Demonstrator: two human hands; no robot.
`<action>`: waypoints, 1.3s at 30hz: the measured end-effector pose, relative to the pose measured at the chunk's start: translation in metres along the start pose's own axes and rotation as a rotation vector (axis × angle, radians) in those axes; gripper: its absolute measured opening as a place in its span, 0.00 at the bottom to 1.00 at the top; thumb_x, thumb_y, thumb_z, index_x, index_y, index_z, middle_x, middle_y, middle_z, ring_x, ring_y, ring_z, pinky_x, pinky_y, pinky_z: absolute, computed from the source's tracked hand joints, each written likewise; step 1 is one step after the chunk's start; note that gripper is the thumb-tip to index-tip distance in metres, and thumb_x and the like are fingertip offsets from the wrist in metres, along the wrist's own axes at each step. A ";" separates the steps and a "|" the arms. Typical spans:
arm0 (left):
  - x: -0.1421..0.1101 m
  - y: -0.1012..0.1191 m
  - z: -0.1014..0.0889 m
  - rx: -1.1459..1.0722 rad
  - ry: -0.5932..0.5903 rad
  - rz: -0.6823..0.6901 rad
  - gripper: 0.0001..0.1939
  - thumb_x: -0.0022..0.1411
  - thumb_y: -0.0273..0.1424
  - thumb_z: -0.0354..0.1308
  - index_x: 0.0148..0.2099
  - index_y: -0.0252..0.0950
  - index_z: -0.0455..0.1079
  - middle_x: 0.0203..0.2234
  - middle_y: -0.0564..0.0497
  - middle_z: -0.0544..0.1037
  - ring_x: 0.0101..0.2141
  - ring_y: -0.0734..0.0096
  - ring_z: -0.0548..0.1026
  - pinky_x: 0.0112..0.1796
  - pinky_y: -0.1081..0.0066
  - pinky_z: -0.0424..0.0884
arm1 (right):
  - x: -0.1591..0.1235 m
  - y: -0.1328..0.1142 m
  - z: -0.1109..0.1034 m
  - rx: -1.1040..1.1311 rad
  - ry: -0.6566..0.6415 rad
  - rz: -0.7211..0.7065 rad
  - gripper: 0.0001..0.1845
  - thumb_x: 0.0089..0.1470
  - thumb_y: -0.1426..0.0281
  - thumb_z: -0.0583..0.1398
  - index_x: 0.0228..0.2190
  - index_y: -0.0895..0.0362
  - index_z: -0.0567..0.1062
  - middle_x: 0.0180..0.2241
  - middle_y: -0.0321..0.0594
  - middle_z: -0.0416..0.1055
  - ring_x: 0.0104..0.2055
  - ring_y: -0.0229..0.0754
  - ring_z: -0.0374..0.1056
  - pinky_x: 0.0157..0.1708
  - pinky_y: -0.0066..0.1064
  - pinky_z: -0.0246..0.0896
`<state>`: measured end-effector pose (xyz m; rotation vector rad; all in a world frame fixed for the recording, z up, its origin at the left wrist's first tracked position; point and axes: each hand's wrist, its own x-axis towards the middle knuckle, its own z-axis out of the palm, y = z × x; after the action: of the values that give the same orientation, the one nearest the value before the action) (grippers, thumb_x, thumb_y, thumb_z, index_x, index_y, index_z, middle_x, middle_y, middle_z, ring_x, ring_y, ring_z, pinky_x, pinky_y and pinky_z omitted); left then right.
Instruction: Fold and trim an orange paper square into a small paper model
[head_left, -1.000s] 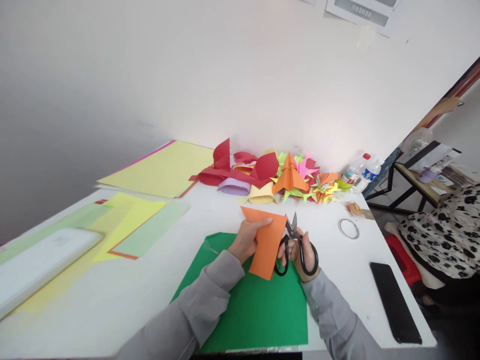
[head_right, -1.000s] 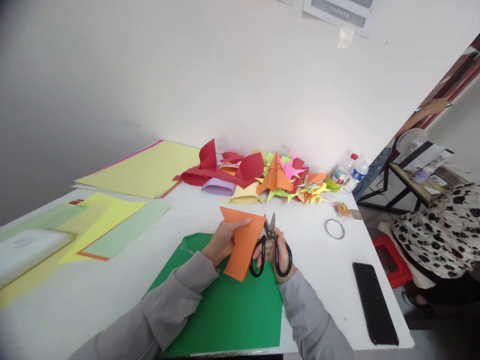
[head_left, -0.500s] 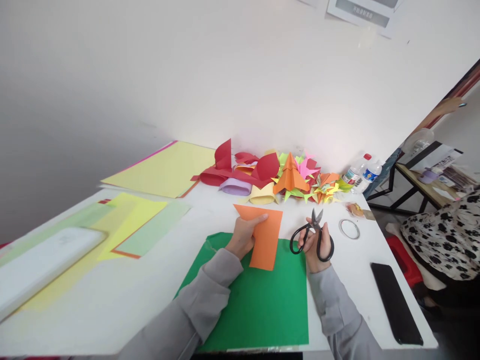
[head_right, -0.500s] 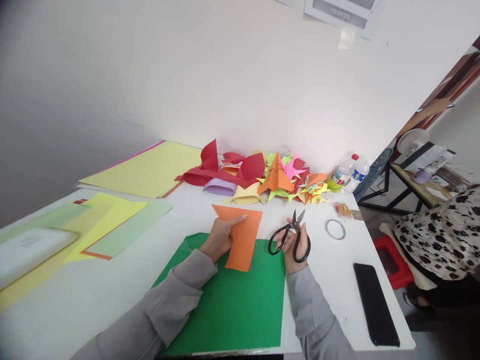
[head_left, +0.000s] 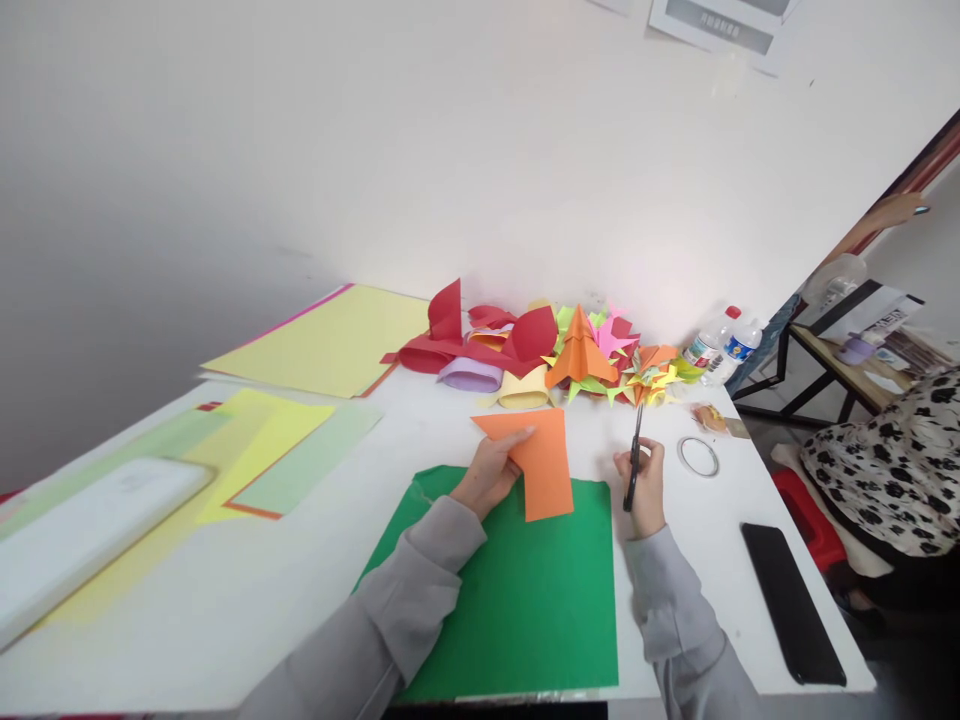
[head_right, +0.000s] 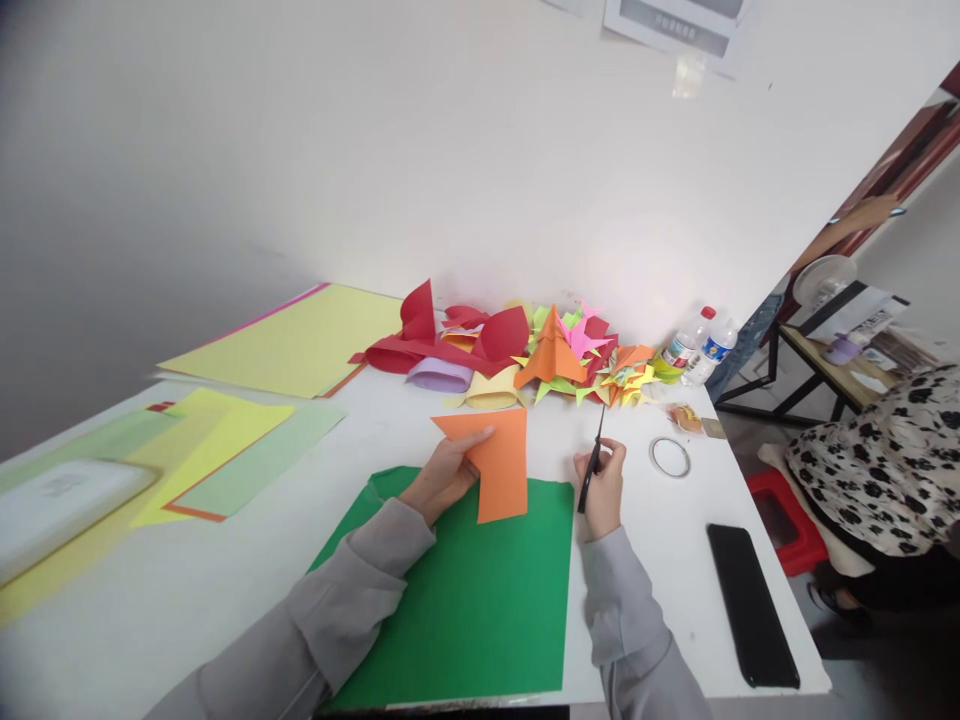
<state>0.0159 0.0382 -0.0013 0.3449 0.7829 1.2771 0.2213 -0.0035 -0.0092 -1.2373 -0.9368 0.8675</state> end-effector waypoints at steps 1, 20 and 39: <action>0.001 0.000 -0.001 0.002 -0.006 -0.003 0.13 0.44 0.21 0.66 0.35 0.29 0.72 0.29 0.46 0.80 0.28 0.67 0.78 0.29 0.71 0.76 | 0.003 0.002 -0.003 -0.094 0.028 -0.045 0.22 0.41 0.70 0.64 0.38 0.52 0.62 0.22 0.26 0.65 0.25 0.35 0.63 0.28 0.27 0.56; 0.003 -0.003 -0.004 -0.002 -0.109 -0.032 0.14 0.45 0.18 0.64 0.37 0.28 0.72 0.31 0.45 0.81 0.30 0.65 0.79 0.32 0.69 0.77 | 0.030 0.006 -0.036 -1.444 0.538 -0.018 0.29 0.50 0.70 0.54 0.54 0.67 0.60 0.42 0.59 0.70 0.43 0.57 0.68 0.41 0.44 0.56; 0.002 -0.006 -0.003 0.087 -0.168 0.009 0.17 0.46 0.23 0.67 0.41 0.28 0.72 0.35 0.43 0.80 0.34 0.62 0.79 0.35 0.66 0.77 | 0.025 -0.011 -0.040 -1.691 0.303 0.067 0.16 0.56 0.67 0.53 0.38 0.67 0.73 0.33 0.59 0.74 0.37 0.53 0.73 0.35 0.38 0.59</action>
<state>0.0183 0.0377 -0.0084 0.5194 0.6957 1.2077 0.2684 0.0034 0.0016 -2.6909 -1.3670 -0.3378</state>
